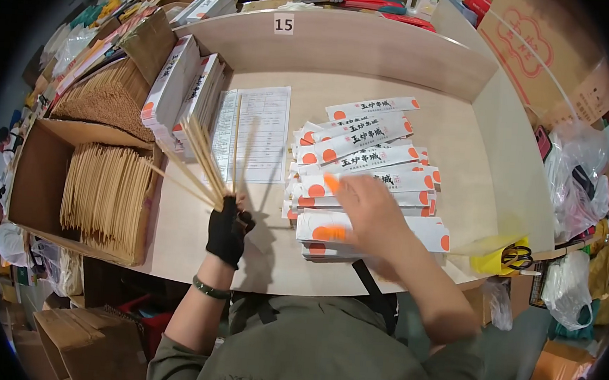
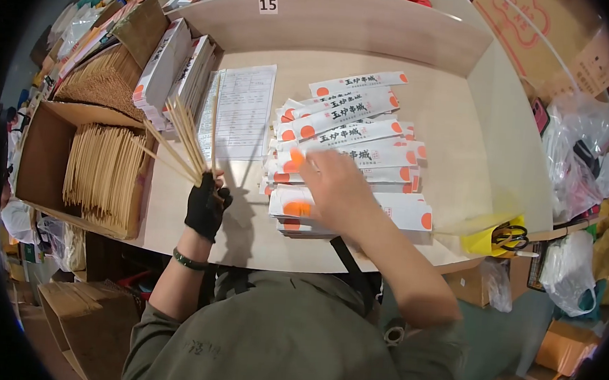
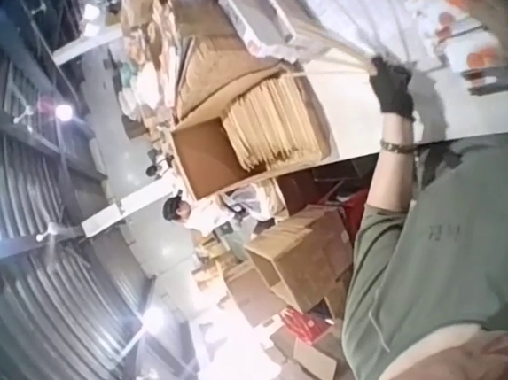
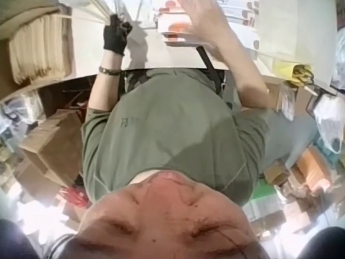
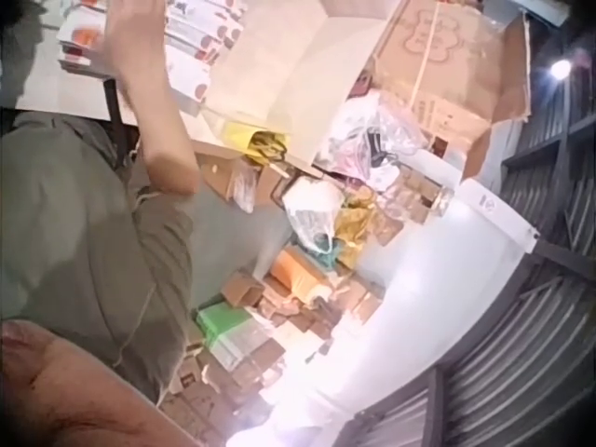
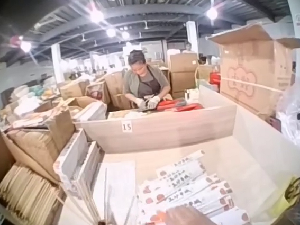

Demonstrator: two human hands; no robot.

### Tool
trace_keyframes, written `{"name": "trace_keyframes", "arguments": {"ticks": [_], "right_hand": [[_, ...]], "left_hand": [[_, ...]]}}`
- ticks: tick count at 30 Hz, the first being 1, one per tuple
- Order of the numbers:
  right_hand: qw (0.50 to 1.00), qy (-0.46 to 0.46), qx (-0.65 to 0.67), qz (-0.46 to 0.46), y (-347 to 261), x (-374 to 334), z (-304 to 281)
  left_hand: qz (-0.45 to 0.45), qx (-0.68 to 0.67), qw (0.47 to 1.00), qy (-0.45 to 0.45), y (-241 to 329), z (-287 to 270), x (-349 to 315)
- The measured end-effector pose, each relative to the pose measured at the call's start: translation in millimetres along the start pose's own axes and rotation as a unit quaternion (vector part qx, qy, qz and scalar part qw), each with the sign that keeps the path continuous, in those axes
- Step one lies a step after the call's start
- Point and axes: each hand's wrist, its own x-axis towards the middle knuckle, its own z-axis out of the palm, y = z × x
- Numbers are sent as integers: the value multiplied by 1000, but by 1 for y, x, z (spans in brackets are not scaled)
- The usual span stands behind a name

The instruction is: Packing sets of wooden fan ribs into paper sleeves at a production workstation.

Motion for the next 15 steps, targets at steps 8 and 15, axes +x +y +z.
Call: {"name": "trace_keyframes", "arguments": {"ticks": [8, 15], "right_hand": [[985, -148, -7, -83, -8, -60, 7], [991, -74, 103, 31, -13, -57, 5]], "left_hand": [[-68, -37, 997, -15, -14, -27, -14], [-139, 19, 980, -143, 6, -19, -39]]}}
